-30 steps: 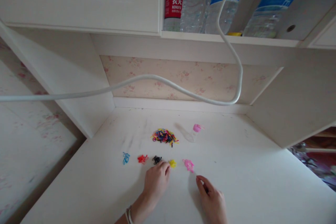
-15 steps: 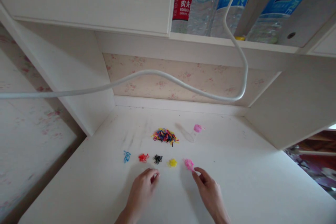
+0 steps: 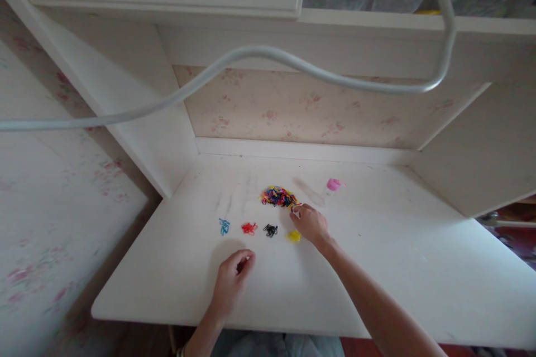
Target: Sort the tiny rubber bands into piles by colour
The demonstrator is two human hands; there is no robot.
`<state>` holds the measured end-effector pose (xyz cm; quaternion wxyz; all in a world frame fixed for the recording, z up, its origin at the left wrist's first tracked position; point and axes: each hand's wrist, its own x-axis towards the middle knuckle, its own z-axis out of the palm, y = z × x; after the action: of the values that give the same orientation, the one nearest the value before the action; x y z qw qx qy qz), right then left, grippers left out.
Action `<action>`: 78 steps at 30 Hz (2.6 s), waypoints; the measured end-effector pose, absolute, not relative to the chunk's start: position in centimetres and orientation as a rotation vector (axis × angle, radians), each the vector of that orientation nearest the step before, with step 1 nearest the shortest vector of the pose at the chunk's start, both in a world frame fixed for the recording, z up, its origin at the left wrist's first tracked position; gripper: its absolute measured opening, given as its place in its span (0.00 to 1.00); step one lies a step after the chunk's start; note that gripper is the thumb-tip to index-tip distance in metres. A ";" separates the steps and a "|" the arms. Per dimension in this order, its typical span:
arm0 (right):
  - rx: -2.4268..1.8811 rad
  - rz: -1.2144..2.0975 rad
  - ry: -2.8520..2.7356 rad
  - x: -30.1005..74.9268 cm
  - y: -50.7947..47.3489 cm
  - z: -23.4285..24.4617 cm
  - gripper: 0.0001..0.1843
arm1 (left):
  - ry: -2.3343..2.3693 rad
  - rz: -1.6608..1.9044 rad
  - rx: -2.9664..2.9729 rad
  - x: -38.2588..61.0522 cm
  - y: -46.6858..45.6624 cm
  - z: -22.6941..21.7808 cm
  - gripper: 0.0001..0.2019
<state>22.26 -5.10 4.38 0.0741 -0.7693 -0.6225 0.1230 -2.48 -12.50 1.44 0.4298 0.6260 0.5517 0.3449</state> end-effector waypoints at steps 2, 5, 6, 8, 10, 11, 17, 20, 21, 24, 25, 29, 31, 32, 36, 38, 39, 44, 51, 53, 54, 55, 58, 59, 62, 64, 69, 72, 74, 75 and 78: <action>-2.333 0.353 -1.876 22.0 -4.7 4.0 0.16 | 1.383 0.856 1.580 -2.5 -12.5 1.5 0.21; -2.362 0.332 -1.879 21.8 -4.4 3.7 0.15 | 1.386 0.850 1.616 -2.5 -12.4 1.5 0.21; -2.365 0.323 -1.881 21.8 -4.4 3.6 0.16 | 1.385 0.845 1.629 -2.5 -12.4 1.5 0.20; -2.364 0.305 -1.888 21.8 -4.4 3.6 0.17 | 1.384 0.843 1.647 -2.5 -12.4 1.4 0.19; -2.361 0.285 -1.891 21.8 -4.5 3.6 0.18 | 1.386 0.858 1.656 -2.5 -12.3 1.4 0.18; -2.361 0.274 -1.888 21.8 -4.6 3.7 0.18 | 1.385 0.868 1.659 -2.5 -12.3 1.4 0.18; -2.366 0.215 -1.835 22.5 -5.1 4.3 0.20 | 1.370 0.857 1.678 -2.4 -12.3 1.4 0.17; -2.350 0.206 -1.812 22.4 -5.7 4.9 0.20 | 1.365 0.835 1.683 -2.3 -12.2 1.4 0.16; -2.341 0.206 -1.810 22.2 -6.0 5.1 0.20 | 1.366 0.829 1.685 -2.3 -12.2 1.5 0.16; -2.247 0.255 -1.829 20.9 -7.1 5.6 0.20 | 1.367 0.821 1.692 -2.1 -12.2 1.7 0.15; -2.192 0.290 -1.844 20.3 -7.4 5.7 0.20 | 1.364 0.820 1.696 -2.1 -12.2 1.7 0.15; -2.017 0.400 -1.926 17.9 -8.5 5.5 0.18 | 1.361 0.818 1.702 -1.9 -12.3 1.5 0.15; -2.015 0.392 -1.966 17.1 -8.6 5.2 0.17 | 1.357 0.823 1.695 -1.9 -12.3 1.3 0.14; -2.023 0.379 -1.979 16.8 -8.5 5.1 0.17 | 1.355 0.826 1.693 -1.9 -12.3 1.2 0.14; -2.015 0.336 -1.976 16.8 -8.5 5.0 0.18 | 1.359 0.826 1.724 -2.0 -12.3 1.0 0.14; -1.972 0.342 -1.927 17.3 -9.0 5.2 0.18 | 1.365 0.809 1.749 -2.0 -12.3 1.1 0.13; -1.943 0.355 -1.895 17.8 -9.4 5.1 0.19 | 1.366 0.799 1.762 -1.9 -12.3 1.1 0.13; -1.858 0.489 -1.601 21.4 -13.4 3.1 0.21 | 1.356 0.777 1.807 -1.7 -12.3 1.1 0.13; -2.028 0.541 -1.166 26.9 -19.2 -1.5 0.22 | 1.421 0.692 1.864 -0.2 -9.5 3.1 0.14; -2.026 0.537 -1.154 27.1 -19.4 -1.7 0.22 | 1.407 0.673 1.943 0.7 -7.7 4.3 0.14; -2.013 0.538 -1.168 26.9 -19.3 -1.7 0.22 | 1.393 0.655 1.998 1.3 -6.8 5.0 0.13; -1.999 0.538 -1.188 26.7 -19.1 -1.6 0.22 | 1.397 0.634 2.049 1.9 -5.8 5.5 0.13; -1.965 0.539 -1.252 26.2 -18.4 -1.2 0.21 | 1.505 0.479 2.192 4.1 -3.5 6.6 0.11; -1.960 0.540 -1.258 26.1 -18.3 -1.1 0.21 | 1.537 0.414 2.237 4.8 -2.9 6.7 0.11; -1.940 0.547 -1.261 26.1 -18.2 -0.9 0.21 | 1.585 0.307 2.309 6.6 -1.6 6.1 0.11; -1.927 0.541 -1.263 26.2 -18.3 -0.8 0.21 | 1.605 0.300 2.319 7.5 -1.0 5.4 0.11; -1.927 0.542 -1.295 26.2 -18.3 -1.0 0.21 | 1.647 0.279 2.347 8.9 0.2 3.7 0.11; -1.923 0.549 -1.311 26.2 -18.3 -1.2 0.21 | 1.653 0.282 2.365 9.2 0.7 3.3 0.12; -1.920 0.556 -1.316 26.2 -18.2 -1.2 0.21 | 1.654 0.287 2.376 9.3 0.9 3.1 0.12; -1.919 0.560 -1.314 26.2 -18.2 -1.1 0.21 | 1.654 0.288 2.381 9.4 1.0 3.1 0.13; -1.910 0.571 -1.305 26.1 -18.3 -0.7 0.20 | 1.649 0.288 2.393 9.4 1.1 3.0 0.13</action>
<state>26.15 -18.26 -0.74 0.3704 -0.7445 -0.5088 0.2227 9.43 1.07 2.96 0.1102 0.8145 0.5611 0.0980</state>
